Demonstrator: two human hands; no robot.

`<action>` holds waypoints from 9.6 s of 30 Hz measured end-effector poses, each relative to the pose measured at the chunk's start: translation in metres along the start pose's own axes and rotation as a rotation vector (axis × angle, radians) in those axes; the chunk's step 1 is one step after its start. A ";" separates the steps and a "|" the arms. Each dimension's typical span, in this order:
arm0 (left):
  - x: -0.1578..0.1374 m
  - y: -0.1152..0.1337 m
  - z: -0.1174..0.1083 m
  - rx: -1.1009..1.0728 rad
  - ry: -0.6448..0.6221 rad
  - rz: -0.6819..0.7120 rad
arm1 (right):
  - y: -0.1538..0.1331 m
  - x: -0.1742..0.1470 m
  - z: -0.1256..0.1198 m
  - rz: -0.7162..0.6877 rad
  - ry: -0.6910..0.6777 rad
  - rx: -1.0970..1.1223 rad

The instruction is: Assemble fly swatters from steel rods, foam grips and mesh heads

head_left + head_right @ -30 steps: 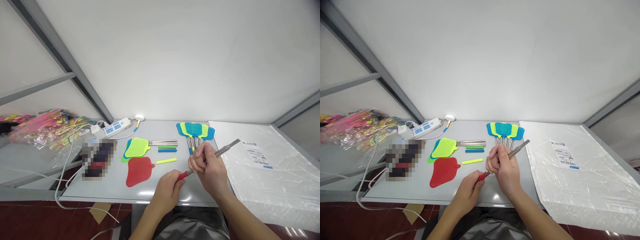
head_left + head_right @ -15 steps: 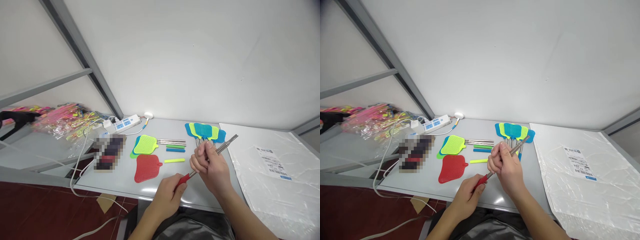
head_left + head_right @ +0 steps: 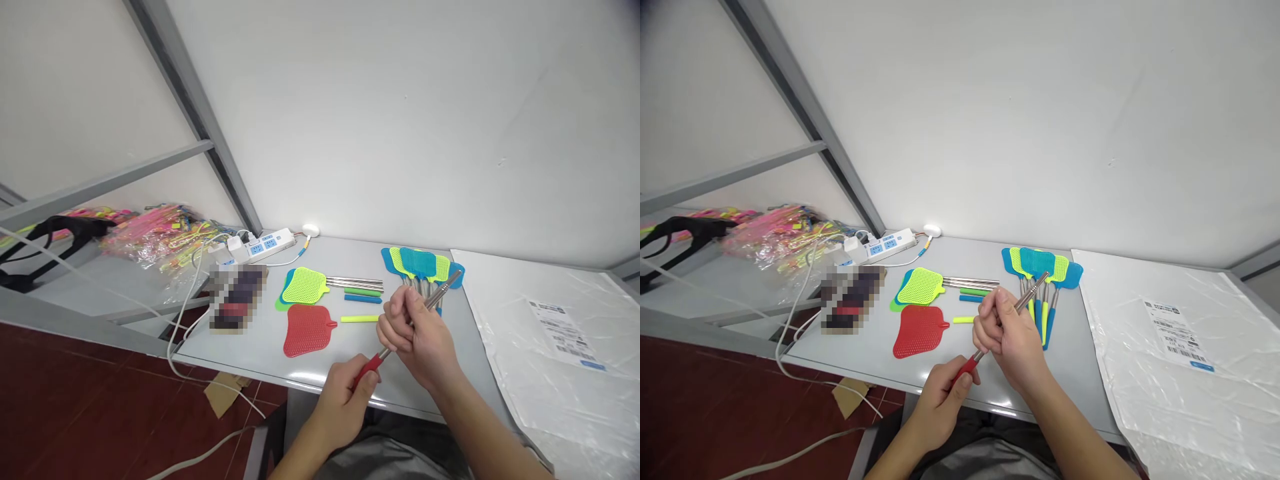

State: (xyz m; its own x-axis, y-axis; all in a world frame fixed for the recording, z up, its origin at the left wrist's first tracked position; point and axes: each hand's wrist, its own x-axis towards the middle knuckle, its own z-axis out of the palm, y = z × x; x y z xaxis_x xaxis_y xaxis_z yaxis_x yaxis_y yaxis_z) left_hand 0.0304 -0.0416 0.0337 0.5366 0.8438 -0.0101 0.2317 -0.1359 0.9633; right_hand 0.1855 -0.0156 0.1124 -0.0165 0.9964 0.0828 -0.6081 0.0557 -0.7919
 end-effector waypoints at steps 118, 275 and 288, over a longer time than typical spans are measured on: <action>-0.041 -0.016 0.019 -0.645 0.482 -0.074 | 0.050 -0.027 -0.037 -0.843 0.620 -1.126; 0.030 0.068 0.027 -0.041 -0.474 -0.240 | 0.010 -0.076 -0.070 0.034 0.362 -0.453; 0.085 0.067 0.028 0.179 -0.392 -0.151 | -0.030 -0.032 -0.098 -0.106 0.649 -0.482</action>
State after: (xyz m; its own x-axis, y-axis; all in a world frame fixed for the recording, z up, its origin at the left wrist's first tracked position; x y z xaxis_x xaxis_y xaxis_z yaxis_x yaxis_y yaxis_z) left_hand 0.1148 0.0064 0.0899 0.7447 0.6054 -0.2808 0.4488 -0.1430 0.8821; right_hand 0.2819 -0.0432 0.0740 0.5750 0.8144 -0.0778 -0.1694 0.0255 -0.9852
